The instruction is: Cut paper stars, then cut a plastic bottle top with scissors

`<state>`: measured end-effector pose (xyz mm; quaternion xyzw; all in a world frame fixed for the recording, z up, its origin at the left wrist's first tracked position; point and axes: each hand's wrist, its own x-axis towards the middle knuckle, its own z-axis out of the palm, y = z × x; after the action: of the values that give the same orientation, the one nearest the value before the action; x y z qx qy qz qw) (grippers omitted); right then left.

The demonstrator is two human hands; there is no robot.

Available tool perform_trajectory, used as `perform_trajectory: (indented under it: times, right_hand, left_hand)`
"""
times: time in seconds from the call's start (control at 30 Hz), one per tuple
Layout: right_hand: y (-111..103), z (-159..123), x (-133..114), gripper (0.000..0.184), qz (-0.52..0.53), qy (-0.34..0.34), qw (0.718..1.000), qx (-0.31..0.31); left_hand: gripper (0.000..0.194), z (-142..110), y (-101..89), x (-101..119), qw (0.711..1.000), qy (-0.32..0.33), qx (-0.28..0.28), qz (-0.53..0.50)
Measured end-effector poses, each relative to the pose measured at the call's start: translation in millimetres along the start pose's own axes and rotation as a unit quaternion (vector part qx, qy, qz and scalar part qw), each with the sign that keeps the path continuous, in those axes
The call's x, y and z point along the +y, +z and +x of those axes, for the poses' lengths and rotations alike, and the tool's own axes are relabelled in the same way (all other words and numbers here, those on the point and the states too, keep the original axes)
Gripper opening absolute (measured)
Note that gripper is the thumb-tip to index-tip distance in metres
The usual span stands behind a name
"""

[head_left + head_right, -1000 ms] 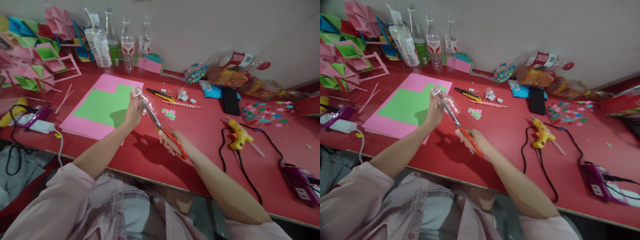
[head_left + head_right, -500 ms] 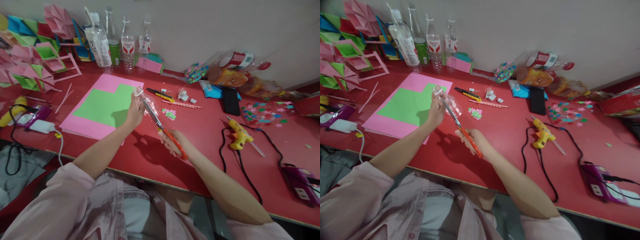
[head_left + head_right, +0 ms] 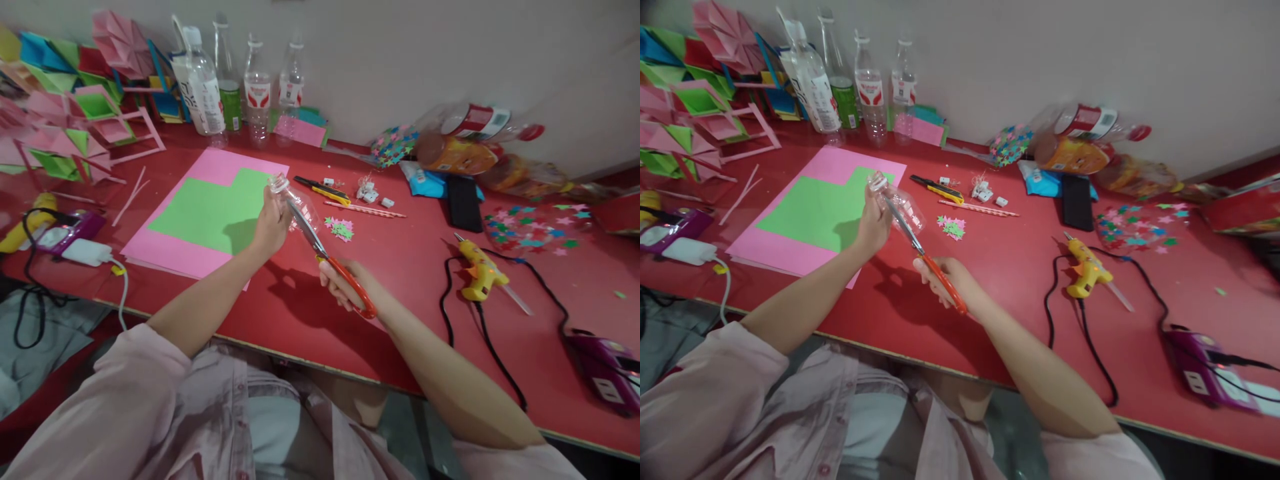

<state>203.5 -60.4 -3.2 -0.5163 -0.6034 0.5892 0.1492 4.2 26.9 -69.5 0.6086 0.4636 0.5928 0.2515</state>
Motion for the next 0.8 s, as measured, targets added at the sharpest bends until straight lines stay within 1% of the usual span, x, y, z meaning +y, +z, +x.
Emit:
perform_trajectory:
  times: [0.13,0.2,0.33,0.43,0.6,0.7,0.8]
  right_hand:
    - [-2.9,0.2,0.8,0.056,-0.009,0.003,1.0,-0.005]
    - [-2.5,-0.8,-1.1,0.056,-0.015,0.004,1.0,0.004]
    - [-0.5,-2.6,-5.7,0.054,-0.033,0.008,0.999,0.025]
    - [-1.2,-3.0,-7.2,0.054,-0.042,0.015,0.999,0.025]
    - [-4.9,-6.1,-10.3,0.053,-0.024,0.035,0.999,0.003]
    - [-5.1,-9.1,-13.8,0.053,-0.026,0.042,0.999,0.019]
    - [-4.3,-8.5,-13.9,0.052,-0.023,0.036,0.999,0.025]
  left_hand:
    - [0.053,0.4,0.7,-2.3,1.0,-0.006,0.003,-0.003]
    - [0.05,0.1,1.8,-0.9,1.0,-0.012,0.004,-0.009]
    - [0.046,-1.7,4.4,4.8,1.0,-0.006,0.006,-0.025]
    - [0.048,-3.6,4.9,6.4,1.0,-0.007,0.02,-0.019]
    - [0.054,-6.0,2.0,1.4,0.999,0.004,0.039,0.009]
    - [0.055,-5.7,0.2,0.0,0.999,0.003,0.033,0.026]
    - [0.048,-4.6,0.7,1.7,0.999,0.005,0.024,0.022]
